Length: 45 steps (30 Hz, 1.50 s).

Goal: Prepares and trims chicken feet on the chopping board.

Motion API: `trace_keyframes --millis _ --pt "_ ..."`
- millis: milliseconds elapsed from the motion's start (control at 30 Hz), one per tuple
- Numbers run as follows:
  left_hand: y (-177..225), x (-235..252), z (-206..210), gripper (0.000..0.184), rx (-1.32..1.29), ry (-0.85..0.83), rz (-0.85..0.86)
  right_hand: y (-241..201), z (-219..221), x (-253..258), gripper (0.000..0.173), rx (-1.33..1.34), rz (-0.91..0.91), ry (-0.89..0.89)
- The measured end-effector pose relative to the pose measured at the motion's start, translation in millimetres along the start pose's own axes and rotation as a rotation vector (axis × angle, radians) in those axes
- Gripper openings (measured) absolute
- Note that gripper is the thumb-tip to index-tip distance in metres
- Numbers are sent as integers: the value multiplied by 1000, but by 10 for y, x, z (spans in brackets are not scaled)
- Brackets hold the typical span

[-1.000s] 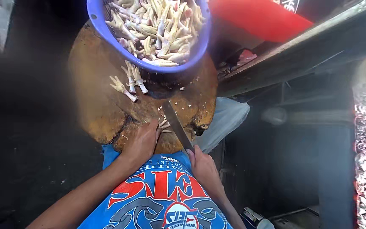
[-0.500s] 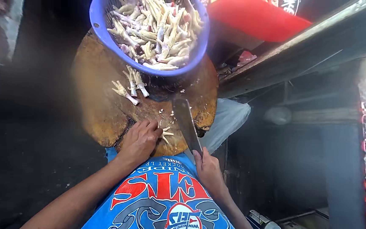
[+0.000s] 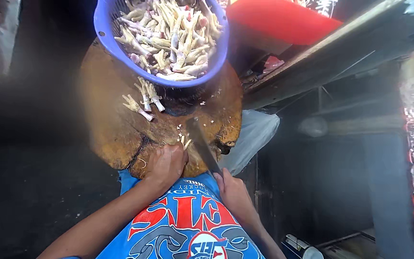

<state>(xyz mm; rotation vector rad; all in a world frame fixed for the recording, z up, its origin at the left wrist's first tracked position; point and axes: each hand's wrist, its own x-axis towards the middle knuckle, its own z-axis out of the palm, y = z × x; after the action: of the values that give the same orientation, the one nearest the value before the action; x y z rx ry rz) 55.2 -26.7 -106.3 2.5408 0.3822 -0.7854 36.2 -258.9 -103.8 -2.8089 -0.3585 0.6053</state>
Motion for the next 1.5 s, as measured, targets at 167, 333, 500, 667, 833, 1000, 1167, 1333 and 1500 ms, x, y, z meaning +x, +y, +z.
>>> trace_keyframes --millis 167,333,500,667,833,1000,1167,1333,1500 --pt "-280 40 288 33 -291 444 193 63 43 -1 46 154 28 144" --pt "-331 135 155 43 -508 -6 -41 103 2 -16 47 56 72 17" --pt "-303 165 138 41 -564 -101 -100 38 -24 15 48 22 31 -26" --pt "-334 165 156 40 -609 -86 -98 -46 93 44 45 111 -94 129" --pt "-297 177 74 47 -302 18 -108 -10 6 113 46 101 -21 33" --pt "-466 349 -265 39 -187 449 -212 61 175 187 46 98 65 204" --pt "-363 632 -1132 30 -196 870 157 19 101 257 46 -13 181 19" --pt "-246 1496 -1821 36 84 570 174 47 124 235 47 -13 165 56" --pt "-258 1593 -1844 28 228 596 232 61 214 195 46 44 180 110"
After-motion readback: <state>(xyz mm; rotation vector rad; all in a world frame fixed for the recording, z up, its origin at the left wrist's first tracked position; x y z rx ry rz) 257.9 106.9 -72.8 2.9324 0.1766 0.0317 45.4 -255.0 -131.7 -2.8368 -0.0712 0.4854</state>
